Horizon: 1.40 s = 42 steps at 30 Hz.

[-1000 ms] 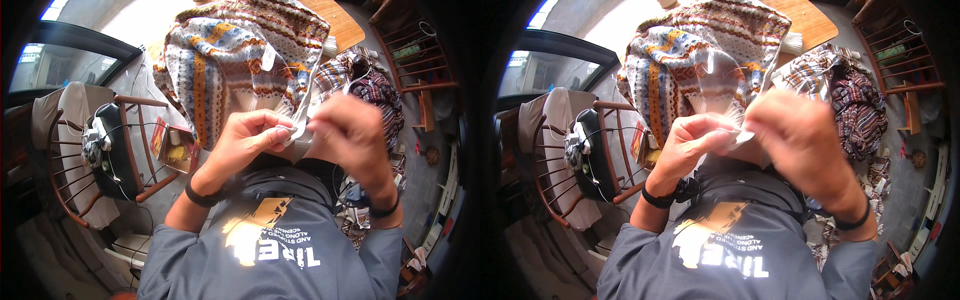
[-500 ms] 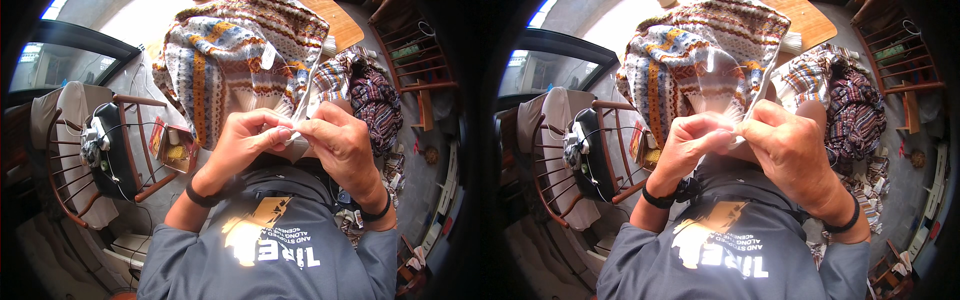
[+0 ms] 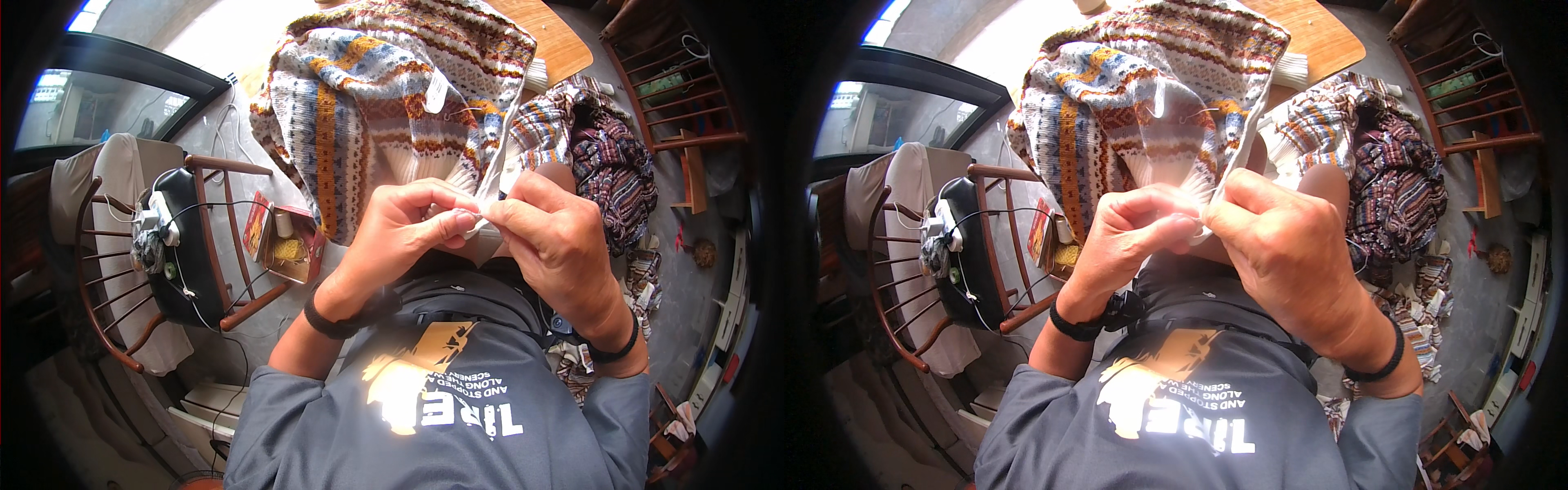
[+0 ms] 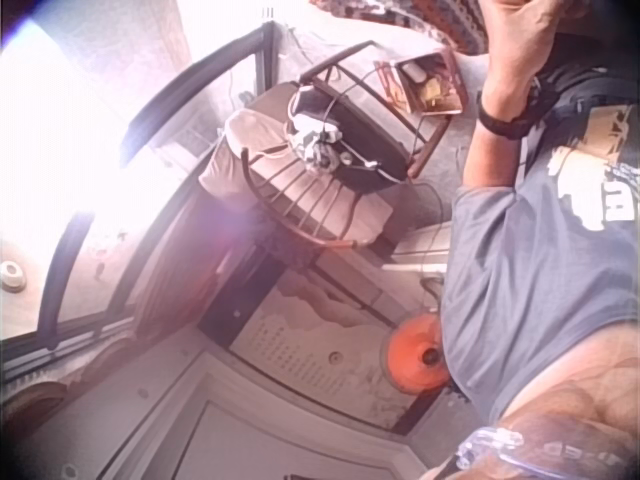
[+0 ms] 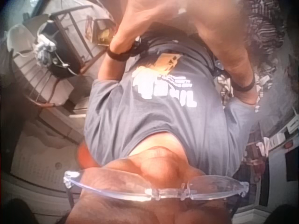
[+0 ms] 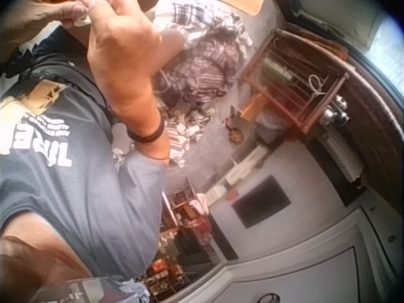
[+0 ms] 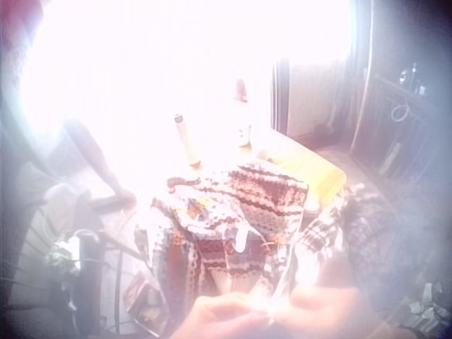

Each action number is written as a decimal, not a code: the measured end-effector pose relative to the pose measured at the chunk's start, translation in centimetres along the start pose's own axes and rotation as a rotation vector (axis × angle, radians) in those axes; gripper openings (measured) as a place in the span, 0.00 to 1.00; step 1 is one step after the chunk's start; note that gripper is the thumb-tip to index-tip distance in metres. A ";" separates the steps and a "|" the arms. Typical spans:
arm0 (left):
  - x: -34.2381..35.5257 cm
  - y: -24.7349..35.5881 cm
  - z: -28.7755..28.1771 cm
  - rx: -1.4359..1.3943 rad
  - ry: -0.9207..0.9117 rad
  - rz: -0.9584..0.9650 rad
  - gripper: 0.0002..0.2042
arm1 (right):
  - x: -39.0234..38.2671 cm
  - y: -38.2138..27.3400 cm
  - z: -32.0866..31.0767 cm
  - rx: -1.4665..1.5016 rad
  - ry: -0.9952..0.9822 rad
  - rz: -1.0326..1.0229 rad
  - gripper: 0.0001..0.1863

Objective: Hand sewing or repairing a knitted garment with white thread.

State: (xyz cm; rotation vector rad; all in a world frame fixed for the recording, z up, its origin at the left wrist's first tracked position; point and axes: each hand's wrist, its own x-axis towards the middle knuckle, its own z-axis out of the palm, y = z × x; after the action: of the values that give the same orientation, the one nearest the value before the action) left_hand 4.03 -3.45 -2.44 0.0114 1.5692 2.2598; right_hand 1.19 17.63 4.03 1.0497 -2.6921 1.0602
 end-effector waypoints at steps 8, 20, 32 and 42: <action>0.0 0.0 0.1 0.007 -0.007 0.010 0.09 | 0.1 0.1 -0.2 0.057 -0.009 -0.014 0.08; 0.0 0.1 0.3 0.022 -0.003 0.009 0.09 | -0.1 -0.4 -0.1 0.022 -0.004 0.024 0.08; -0.1 0.2 0.1 -0.006 -0.034 -0.008 0.10 | -0.1 -0.4 0.0 0.035 -0.024 0.043 0.08; -0.1 0.2 0.3 -0.038 -0.009 -0.009 0.10 | 0.1 -0.4 -0.1 0.024 -0.020 0.008 0.08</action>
State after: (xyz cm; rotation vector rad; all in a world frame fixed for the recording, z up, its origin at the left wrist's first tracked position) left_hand 4.10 -3.29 -2.17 0.0042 1.5187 2.2785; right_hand 1.32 17.46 4.36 1.0600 -2.7083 1.0912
